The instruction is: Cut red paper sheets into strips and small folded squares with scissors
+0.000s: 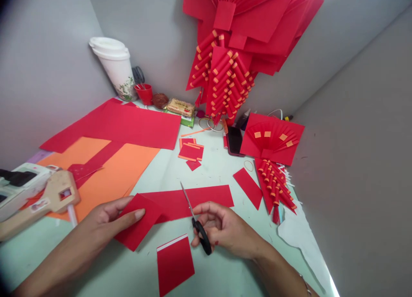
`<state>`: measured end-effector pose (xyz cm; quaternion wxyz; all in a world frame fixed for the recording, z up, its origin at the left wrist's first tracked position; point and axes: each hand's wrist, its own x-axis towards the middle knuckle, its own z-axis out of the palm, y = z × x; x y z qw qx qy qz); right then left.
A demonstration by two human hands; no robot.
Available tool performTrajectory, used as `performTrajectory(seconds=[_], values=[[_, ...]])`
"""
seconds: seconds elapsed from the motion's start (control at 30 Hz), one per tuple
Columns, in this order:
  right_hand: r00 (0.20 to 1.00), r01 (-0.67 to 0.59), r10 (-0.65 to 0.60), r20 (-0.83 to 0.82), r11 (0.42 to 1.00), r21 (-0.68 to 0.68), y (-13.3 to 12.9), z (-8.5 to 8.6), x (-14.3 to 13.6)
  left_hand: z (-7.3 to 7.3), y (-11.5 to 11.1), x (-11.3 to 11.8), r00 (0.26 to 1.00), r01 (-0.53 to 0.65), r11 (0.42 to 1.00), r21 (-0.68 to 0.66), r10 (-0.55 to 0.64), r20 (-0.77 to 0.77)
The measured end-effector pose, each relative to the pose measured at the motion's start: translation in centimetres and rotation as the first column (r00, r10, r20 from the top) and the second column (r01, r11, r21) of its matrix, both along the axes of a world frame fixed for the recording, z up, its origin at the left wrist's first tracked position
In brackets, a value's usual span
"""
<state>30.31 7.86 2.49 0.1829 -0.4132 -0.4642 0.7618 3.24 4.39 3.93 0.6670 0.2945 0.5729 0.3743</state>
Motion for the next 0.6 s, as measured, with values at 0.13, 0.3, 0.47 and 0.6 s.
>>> performTrajectory(seconds=[0.13, 0.3, 0.47, 0.6], values=[[0.994, 0.053, -0.054, -0.100, 0.999, -0.013, 0.1, -0.5, -0.7, 0.1, 0.2, 0.0, 0.999, -0.036, 0.999, -0.014, 0.035, -0.009], [0.997, 0.022, -0.030, 0.075, 0.995, 0.095, -0.4, -0.2, -0.9, 0.3, 0.5, 0.1, 1.000, -0.027, 0.998, -0.056, 0.028, 0.007], [0.943, -0.193, 0.025, 0.333, 0.854, 0.483, -0.3, 0.8, -0.9, 0.3, 0.6, 0.0, 0.999, -0.017, 0.995, -0.094, 0.021, 0.041], [0.918, -0.287, 0.064, 0.390, 0.786, 0.547, -0.1, 0.6, -0.7, -0.3, 0.4, -0.6, 0.995, 0.040, 0.993, -0.114, -0.029, 0.092]])
